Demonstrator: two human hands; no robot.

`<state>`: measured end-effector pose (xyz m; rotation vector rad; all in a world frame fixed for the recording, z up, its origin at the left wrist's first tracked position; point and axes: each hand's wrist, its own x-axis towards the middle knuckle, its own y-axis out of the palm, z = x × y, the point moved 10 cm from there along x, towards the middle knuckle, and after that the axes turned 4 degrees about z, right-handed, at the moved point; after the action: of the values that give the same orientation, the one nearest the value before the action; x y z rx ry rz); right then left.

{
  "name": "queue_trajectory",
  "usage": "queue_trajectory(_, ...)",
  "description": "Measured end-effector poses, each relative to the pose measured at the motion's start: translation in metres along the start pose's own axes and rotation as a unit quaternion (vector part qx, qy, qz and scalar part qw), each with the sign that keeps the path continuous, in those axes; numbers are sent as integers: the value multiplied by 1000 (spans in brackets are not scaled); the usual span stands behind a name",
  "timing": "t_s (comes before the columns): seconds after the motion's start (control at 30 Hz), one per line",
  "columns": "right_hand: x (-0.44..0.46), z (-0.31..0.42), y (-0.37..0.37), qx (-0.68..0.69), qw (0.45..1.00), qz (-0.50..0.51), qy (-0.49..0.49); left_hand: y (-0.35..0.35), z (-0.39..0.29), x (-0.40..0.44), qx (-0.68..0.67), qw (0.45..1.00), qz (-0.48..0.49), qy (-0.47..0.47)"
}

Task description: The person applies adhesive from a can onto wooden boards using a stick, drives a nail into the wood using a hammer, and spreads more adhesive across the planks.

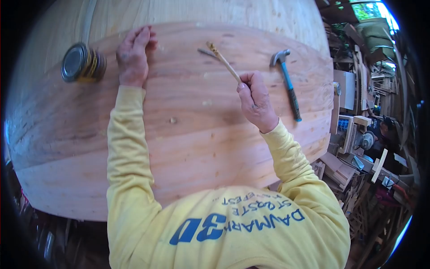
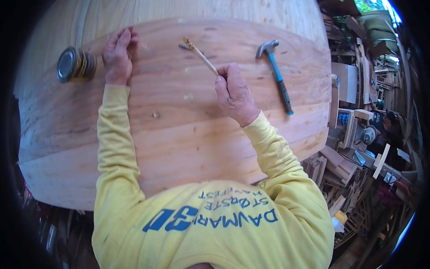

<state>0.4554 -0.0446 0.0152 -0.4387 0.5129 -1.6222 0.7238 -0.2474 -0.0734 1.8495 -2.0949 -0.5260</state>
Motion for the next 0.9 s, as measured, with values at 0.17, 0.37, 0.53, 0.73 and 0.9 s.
queue_trajectory(0.17, 65, -8, -19, -131, 989, -48, -43, 6, 1, 4, -7, 1000, 17, 2)
queue_trajectory(0.37, 141, -12, -4, -85, 995, -32, -32, 8, 0, 4, -4, 999, 32, 0)
queue_trajectory(0.53, 199, -42, 24, 62, 991, 67, 99, 9, -1, 4, 7, 999, 31, -6)
queue_trajectory(0.73, 221, -54, 34, 76, 974, 83, 199, 12, -4, 3, 15, 999, 37, 3)
queue_trajectory(0.9, 223, -11, 25, -293, 956, -2, 2, 11, -2, 3, 18, 999, 39, -3)
